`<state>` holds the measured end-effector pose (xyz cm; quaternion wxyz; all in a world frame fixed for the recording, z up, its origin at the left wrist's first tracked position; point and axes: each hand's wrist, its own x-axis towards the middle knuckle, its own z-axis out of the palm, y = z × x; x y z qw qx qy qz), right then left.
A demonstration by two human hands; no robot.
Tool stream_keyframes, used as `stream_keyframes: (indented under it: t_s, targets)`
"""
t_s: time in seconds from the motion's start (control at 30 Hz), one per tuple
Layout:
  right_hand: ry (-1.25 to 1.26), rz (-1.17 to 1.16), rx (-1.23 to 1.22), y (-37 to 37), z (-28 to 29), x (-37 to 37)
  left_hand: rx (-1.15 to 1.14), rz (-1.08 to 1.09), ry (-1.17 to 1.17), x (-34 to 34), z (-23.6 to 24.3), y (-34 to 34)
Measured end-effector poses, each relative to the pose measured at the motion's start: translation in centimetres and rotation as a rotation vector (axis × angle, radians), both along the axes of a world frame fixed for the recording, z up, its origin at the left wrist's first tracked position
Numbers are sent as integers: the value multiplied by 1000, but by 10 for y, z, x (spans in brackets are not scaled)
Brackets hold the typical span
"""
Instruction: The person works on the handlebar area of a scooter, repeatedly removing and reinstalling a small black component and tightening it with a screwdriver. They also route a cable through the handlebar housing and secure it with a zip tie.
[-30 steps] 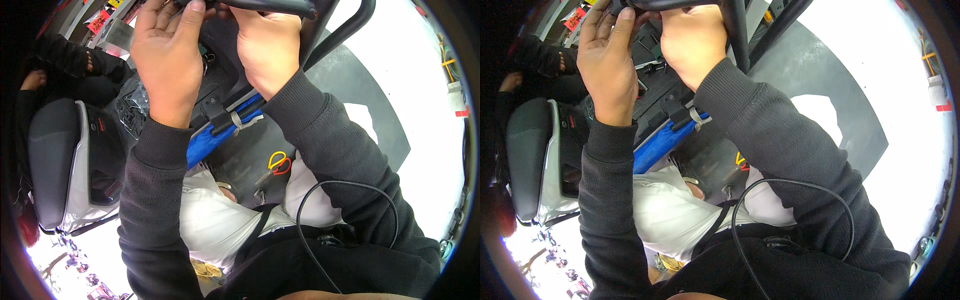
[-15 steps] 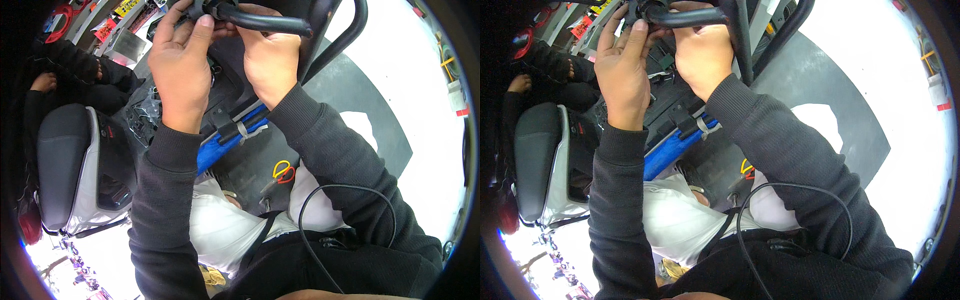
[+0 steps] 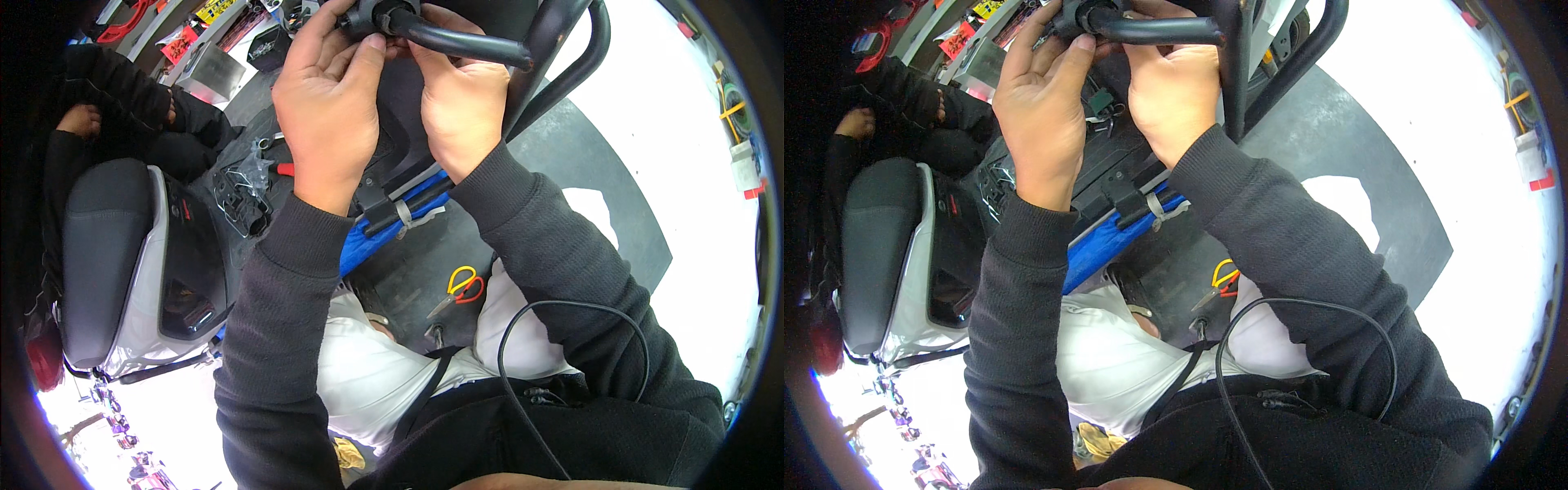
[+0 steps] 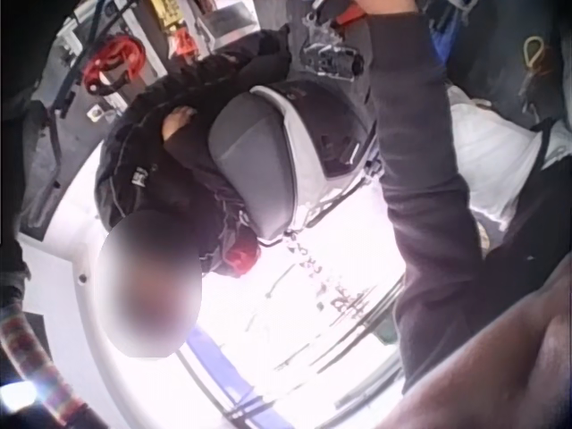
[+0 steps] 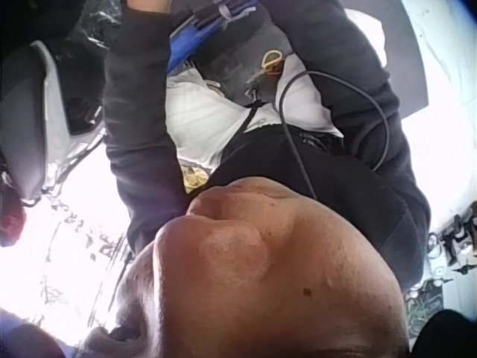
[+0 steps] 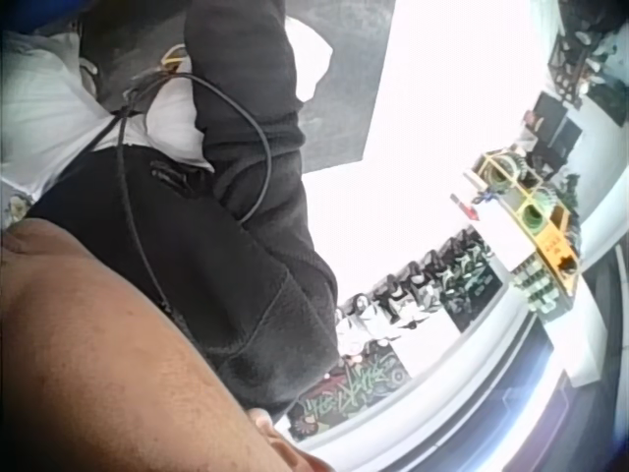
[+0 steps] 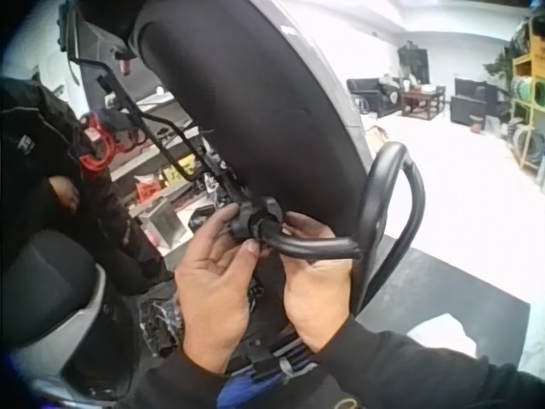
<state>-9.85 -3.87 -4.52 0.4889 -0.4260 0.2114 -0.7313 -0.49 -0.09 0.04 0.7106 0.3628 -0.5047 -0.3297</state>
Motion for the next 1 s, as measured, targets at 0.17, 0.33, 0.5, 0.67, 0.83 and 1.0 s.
stream_keyframes:
  t_s: [0.17,0.33,0.5,0.67,0.83,1.0]
  targets:
    - [75,-42,-78,-5,-12,-4,34,21,-99,11,-5,-1]
    - [157,-58,-160,2,-7,-4,-69,57,-381,21,-4,-2]
    - [93,58,-50,9,1,-5,-77,84,-259,16,-2,-4]
    - [-171,260,102,13,3,-3,-26,101,-228,7,1,11]
    - [-88,255,373,30,-7,-10,363,59,116,2,-1,21]
    - [31,264,381,32,-18,-15,337,-68,192,-4,-13,15]
